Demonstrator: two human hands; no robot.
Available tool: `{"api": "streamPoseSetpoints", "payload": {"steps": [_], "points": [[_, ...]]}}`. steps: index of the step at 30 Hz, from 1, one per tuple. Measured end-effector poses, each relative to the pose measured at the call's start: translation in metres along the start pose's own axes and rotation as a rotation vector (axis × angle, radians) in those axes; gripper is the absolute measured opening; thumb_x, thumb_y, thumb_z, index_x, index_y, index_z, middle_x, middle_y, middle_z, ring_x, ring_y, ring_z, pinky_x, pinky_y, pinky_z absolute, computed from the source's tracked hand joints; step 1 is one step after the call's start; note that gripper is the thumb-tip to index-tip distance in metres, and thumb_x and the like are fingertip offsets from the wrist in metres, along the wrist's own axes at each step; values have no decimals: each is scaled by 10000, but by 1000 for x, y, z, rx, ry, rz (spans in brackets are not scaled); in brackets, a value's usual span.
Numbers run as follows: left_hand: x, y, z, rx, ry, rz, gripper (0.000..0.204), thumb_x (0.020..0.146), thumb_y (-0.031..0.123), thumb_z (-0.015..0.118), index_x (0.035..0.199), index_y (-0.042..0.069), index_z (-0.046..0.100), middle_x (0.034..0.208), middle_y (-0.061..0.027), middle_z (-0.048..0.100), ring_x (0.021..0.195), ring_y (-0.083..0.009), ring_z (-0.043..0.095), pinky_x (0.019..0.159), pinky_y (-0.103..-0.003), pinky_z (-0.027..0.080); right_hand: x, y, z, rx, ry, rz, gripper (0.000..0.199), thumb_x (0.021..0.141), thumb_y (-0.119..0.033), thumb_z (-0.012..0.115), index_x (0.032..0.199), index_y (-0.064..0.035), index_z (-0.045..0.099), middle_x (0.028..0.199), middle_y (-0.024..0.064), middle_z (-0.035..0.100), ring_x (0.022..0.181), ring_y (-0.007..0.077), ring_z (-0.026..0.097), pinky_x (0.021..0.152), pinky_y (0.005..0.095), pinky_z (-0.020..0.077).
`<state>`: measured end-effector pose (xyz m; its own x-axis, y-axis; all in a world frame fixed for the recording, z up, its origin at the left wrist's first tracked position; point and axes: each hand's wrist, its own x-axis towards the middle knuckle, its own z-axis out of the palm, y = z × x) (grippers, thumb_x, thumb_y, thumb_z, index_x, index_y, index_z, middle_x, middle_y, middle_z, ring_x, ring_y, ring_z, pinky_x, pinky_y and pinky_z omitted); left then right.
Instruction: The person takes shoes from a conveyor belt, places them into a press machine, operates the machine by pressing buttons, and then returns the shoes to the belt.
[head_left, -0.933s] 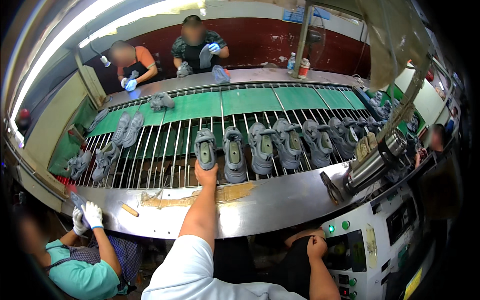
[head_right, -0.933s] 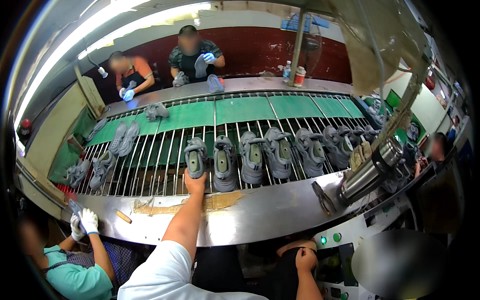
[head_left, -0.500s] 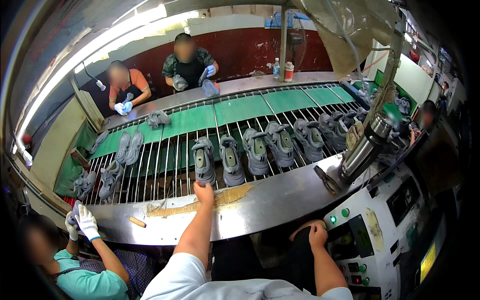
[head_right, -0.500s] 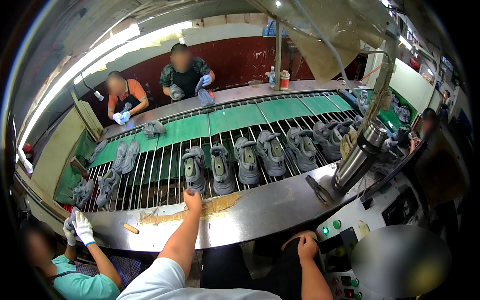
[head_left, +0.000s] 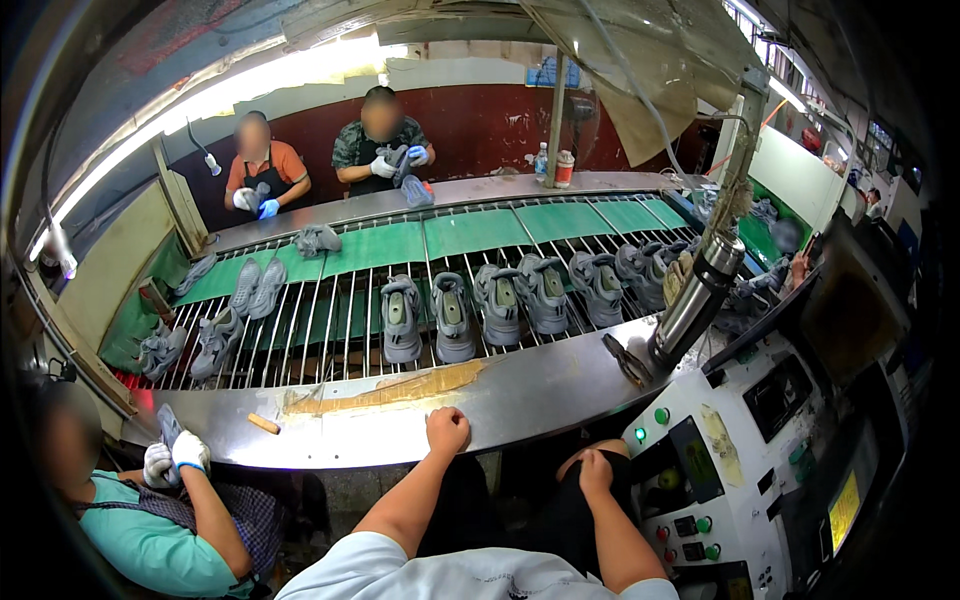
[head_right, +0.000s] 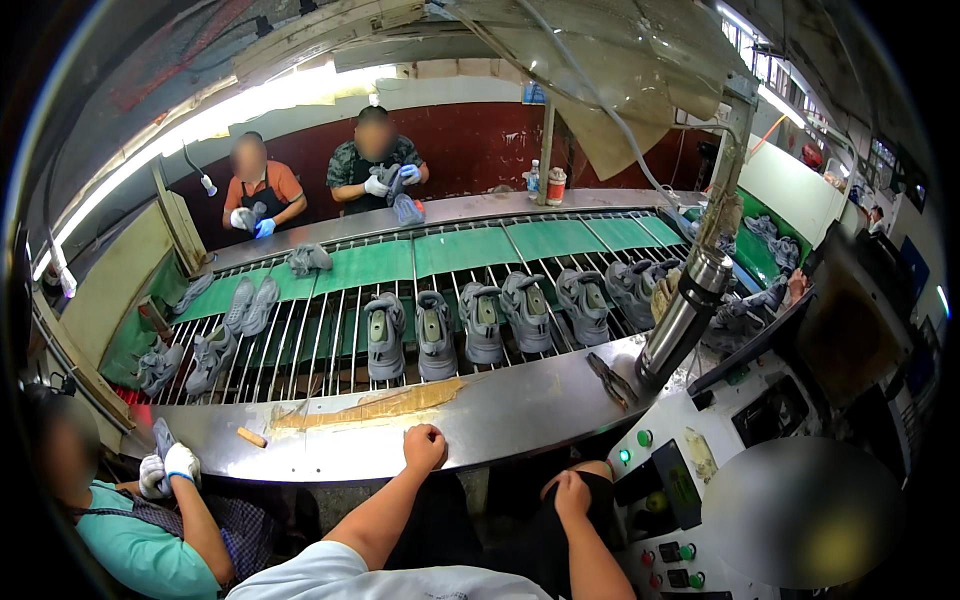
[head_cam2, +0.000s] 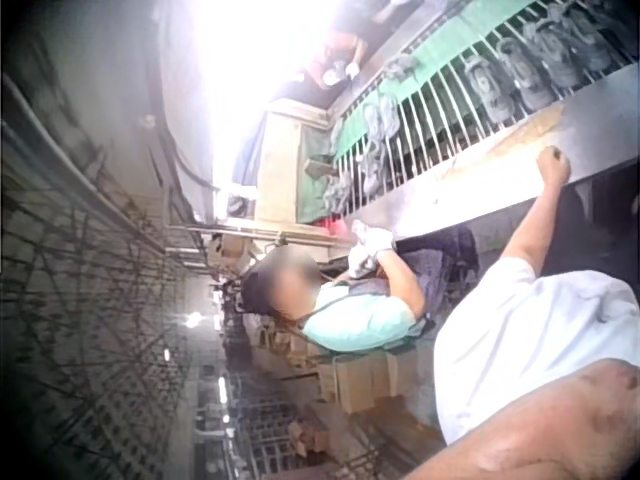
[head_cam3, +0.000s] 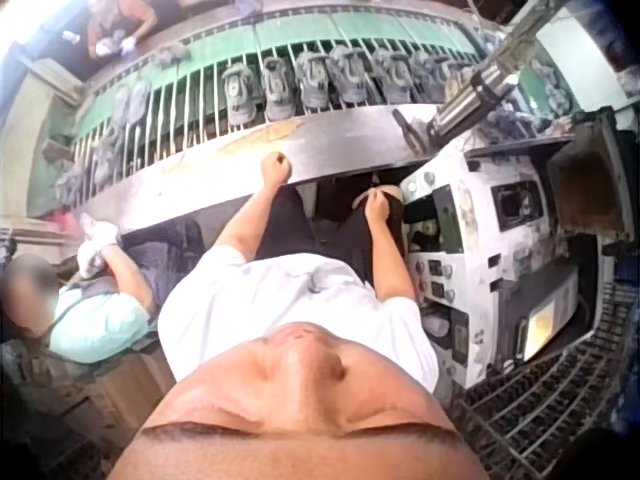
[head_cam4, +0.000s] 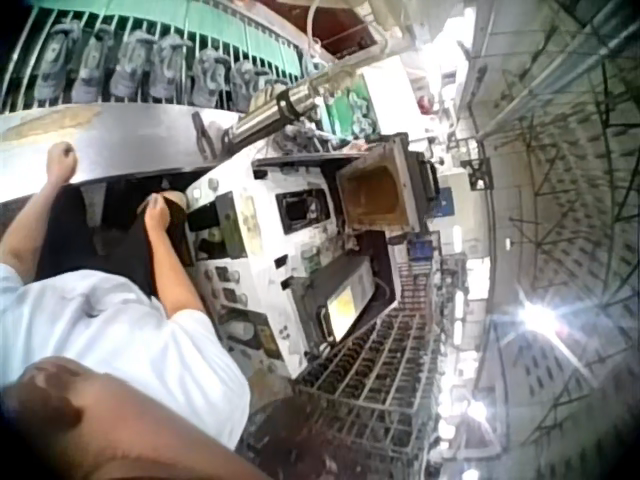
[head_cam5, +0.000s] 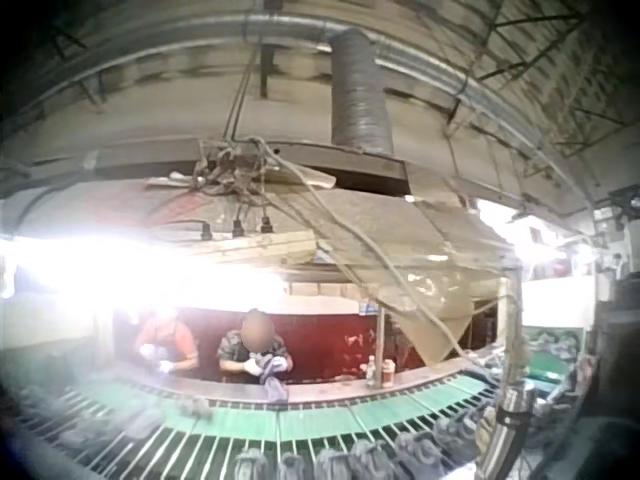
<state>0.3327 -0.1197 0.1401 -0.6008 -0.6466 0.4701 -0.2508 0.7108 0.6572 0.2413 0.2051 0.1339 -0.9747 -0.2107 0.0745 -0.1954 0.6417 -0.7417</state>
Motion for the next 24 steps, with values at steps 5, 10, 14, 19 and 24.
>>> {"api": "streamPoseSetpoints", "payload": {"steps": [5, 10, 14, 19, 24], "points": [[4, 9, 10, 1, -83, -40, 86, 686, 151, 623, 673, 72, 656, 700, -113, 633, 730, -303, 592, 693, -393, 480, -26, 12, 50, 472, -312, 287, 348, 954, -311, 426, 780, -52, 580, 591, 88, 502, 534, 204, 526, 539, 375, 429], [16, -1, 4, 9, -191, -311, 133, 708, 204, 615, 711, 79, 662, 736, -113, 648, 758, -295, 624, 693, -388, 493, -36, -15, 46, 150, -356, 89, 366, 942, -338, 414, 782, -35, 541, 675, 135, 530, 642, 299, 548, 630, 406, 432], [17, 14, 6, 109, -157, -332, 159, 722, 230, 603, 737, 79, 653, 760, -113, 650, 756, -298, 625, 688, -394, 493, -18, 2, 57, 283, -369, 202, 353, 955, -323, 402, 755, -42, 474, 652, 102, 488, 599, 259, 508, 605, 398, 415], [19, 21, 9, 188, -150, -265, 152, 725, 219, 599, 721, 72, 636, 755, -114, 643, 752, -305, 621, 682, -399, 491, 0, 29, 71, 198, -308, 225, 341, 970, -296, 390, 741, -50, 451, 637, 60, 464, 568, 185, 473, 566, 359, 395], [21, 12, 12, 202, -172, -197, 134, 724, 177, 610, 795, 68, 642, 786, -115, 638, 777, -312, 613, 694, -396, 488, 6, 34, 66, 594, -374, 385, 321, 954, -267, 455, 737, -40, 522, 572, 20, 454, 493, 126, 445, 485, 295, 381]]}}
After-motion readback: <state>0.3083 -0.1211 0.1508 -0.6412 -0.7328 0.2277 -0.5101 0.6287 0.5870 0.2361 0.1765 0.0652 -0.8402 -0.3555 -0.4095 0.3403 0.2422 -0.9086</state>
